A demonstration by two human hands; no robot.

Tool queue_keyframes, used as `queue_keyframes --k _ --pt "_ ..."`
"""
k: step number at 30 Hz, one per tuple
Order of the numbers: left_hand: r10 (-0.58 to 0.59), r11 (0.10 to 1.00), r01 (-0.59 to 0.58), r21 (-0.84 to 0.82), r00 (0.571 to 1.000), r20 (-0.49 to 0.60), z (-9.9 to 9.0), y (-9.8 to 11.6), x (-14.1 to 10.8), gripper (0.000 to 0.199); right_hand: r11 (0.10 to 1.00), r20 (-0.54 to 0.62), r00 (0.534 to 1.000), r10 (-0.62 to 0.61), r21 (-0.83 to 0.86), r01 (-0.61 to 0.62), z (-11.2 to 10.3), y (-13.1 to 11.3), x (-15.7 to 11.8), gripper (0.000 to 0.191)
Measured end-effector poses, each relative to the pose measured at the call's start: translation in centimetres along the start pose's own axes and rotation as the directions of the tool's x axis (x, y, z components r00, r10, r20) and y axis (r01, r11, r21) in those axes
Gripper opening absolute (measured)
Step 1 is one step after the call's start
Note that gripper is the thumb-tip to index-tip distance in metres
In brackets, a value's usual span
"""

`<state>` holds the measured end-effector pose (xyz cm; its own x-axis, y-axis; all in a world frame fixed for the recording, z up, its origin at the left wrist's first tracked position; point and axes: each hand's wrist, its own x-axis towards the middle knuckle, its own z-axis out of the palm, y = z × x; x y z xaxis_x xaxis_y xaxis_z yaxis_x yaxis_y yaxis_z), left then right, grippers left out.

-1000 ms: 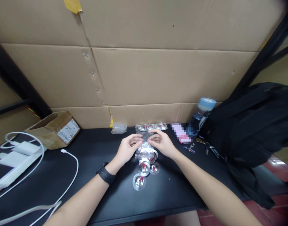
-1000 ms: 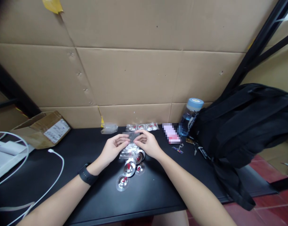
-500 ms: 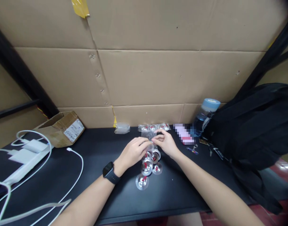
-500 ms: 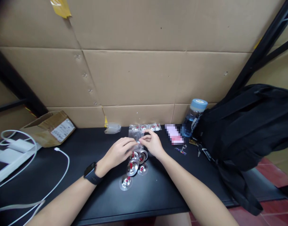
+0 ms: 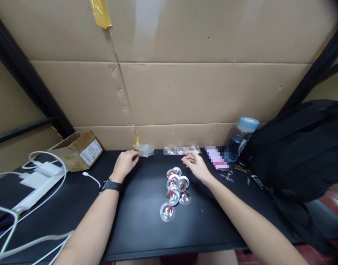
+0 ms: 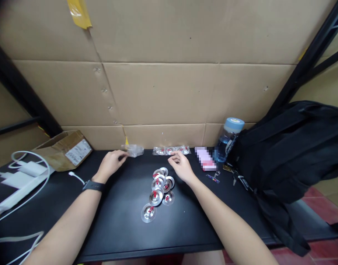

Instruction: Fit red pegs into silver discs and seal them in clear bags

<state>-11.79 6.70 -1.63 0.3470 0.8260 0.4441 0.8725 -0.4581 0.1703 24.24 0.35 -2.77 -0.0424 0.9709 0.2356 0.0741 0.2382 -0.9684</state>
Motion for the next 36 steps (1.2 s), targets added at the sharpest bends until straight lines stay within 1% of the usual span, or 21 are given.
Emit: queue_keyframes --k 2,3,5,8,10,13,17,20,21,23,26,28,29,31,36 --pt "-0.040 0.997 0.045 0.055 0.995 -0.090 1.0 0.0 0.1 0.026 1.000 -0.002 1.000 -0.008 -0.001 0.008 -0.1 0.1 0.1 0.036" --pt "-0.041 0.996 0.050 0.074 0.992 -0.119 1.3 0.1 0.2 0.027 1.000 -0.002 1.000 -0.012 -0.001 0.012 -0.1 0.2 0.1 0.035" --pt "-0.019 0.994 0.035 0.102 0.988 -0.154 1.6 0.3 0.4 0.028 1.000 -0.003 1.000 -0.025 -0.013 0.025 -0.2 0.2 0.2 0.034" --pt "-0.001 0.989 0.028 0.142 0.982 -0.187 1.4 0.6 0.5 0.025 0.998 -0.006 0.999 -0.049 -0.050 0.049 -0.4 0.3 0.3 0.031" --pt "0.018 0.987 0.006 0.158 0.988 -0.153 1.3 0.7 0.5 0.024 0.996 -0.004 0.998 -0.059 -0.071 0.059 -0.4 0.3 0.3 0.030" --pt "0.043 0.986 -0.035 0.165 0.998 -0.042 1.5 1.2 0.6 0.029 0.991 0.020 0.998 -0.068 -0.118 0.070 -0.5 0.3 0.3 0.027" --pt "-0.019 0.984 0.016 0.178 1.000 0.018 2.6 2.2 0.9 0.038 0.952 0.071 0.993 -0.096 -0.285 0.112 -0.7 0.3 0.3 0.018" --pt "-0.066 0.986 0.052 0.158 0.994 0.087 3.3 2.7 1.0 0.043 0.865 0.115 0.984 -0.136 -0.470 0.174 -1.2 0.4 0.4 0.015" --pt "-0.084 0.986 0.066 0.156 0.990 0.110 3.5 2.8 1.0 0.044 0.817 0.134 0.980 -0.150 -0.541 0.199 -1.5 0.5 0.4 0.016" --pt "-0.120 0.982 0.096 0.160 0.982 0.148 3.7 2.8 0.9 0.046 0.692 0.158 0.976 -0.150 -0.688 0.218 -2.0 0.8 0.6 0.024" --pt "-0.157 0.974 0.123 0.188 0.972 0.177 3.9 2.9 0.9 0.047 0.496 0.141 0.988 -0.068 -0.854 0.157 -2.8 1.4 1.3 0.045" --pt "-0.157 0.972 0.119 0.202 0.970 0.183 3.8 3.0 0.9 0.049 0.415 0.121 0.992 -0.021 -0.902 0.119 -3.3 1.8 2.0 0.055" --pt "-0.154 0.972 0.115 0.206 0.971 0.181 3.8 3.1 0.9 0.049 0.392 0.115 0.993 -0.009 -0.914 0.110 -3.5 1.9 2.3 0.058" --pt "-0.145 0.971 0.108 0.213 0.975 0.166 3.6 3.3 0.9 0.050 0.374 0.109 0.994 0.004 -0.922 0.099 -3.7 2.2 3.0 0.058" --pt "-0.101 0.971 0.078 0.225 0.990 0.096 3.2 3.7 0.6 0.050 0.383 0.117 0.993 -0.008 -0.917 0.111 -4.1 2.3 3.6 0.048"
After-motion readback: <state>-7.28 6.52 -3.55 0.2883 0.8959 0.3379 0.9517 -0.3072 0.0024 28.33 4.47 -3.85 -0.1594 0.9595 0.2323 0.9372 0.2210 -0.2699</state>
